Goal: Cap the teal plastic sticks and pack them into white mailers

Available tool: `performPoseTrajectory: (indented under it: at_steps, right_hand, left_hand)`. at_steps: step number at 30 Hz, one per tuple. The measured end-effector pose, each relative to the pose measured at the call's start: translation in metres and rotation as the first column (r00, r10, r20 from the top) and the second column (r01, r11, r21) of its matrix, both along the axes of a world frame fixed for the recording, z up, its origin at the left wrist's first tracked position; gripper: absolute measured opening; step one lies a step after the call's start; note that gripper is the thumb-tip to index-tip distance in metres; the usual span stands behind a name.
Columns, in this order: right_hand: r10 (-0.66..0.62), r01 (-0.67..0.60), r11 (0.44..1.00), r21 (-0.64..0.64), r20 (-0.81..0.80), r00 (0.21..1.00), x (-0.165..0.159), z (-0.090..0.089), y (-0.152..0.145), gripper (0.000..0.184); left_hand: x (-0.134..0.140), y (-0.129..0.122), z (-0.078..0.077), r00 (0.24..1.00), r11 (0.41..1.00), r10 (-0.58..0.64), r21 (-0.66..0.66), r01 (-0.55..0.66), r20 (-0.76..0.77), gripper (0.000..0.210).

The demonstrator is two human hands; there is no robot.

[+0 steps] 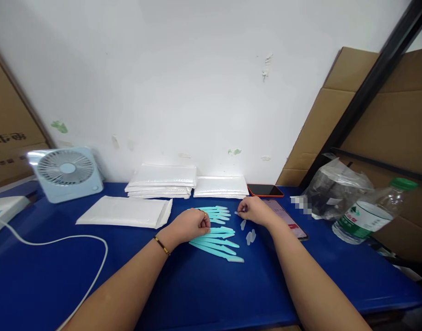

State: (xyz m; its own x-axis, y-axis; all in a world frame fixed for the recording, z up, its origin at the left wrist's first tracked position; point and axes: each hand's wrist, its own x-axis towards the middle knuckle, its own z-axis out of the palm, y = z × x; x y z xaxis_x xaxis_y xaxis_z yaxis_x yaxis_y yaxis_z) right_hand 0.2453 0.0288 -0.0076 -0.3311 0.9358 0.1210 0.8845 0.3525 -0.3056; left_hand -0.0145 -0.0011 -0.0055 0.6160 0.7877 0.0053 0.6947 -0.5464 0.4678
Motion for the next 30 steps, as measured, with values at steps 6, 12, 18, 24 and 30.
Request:
performPoseTrajectory:
  at_steps: [6,12,18,24,30]
  right_hand:
    - [-0.026,0.028,0.998,0.059,-0.026,0.999,-0.003,0.006,-0.004,0.01]
    - [0.09,-0.157,0.974,-0.162,-0.357,0.93,-0.006,0.013,-0.011,0.025]
    - [0.124,-0.267,0.93,-0.252,-0.468,0.875,-0.011,0.021,-0.017,0.028]
    - [0.114,-0.263,0.925,-0.274,-0.459,0.881,-0.015,0.017,-0.016,0.03]
    - [0.141,-0.294,0.916,-0.271,-0.469,0.872,-0.03,0.007,-0.018,0.029]
  left_hand:
    - [-0.002,0.001,-0.001,0.99,0.999,0.051,-0.015,-0.05,0.128,0.019]
    - [-0.004,0.003,-0.002,0.97,0.995,0.093,0.015,-0.099,0.225,0.02]
    - [-0.008,0.008,-0.006,0.974,0.991,0.1,0.063,-0.115,0.203,0.016]
    - [-0.008,0.009,-0.009,0.975,0.992,0.09,0.072,-0.106,0.204,0.016]
    - [-0.003,0.005,-0.008,0.983,0.992,0.068,0.095,-0.085,0.173,0.016]
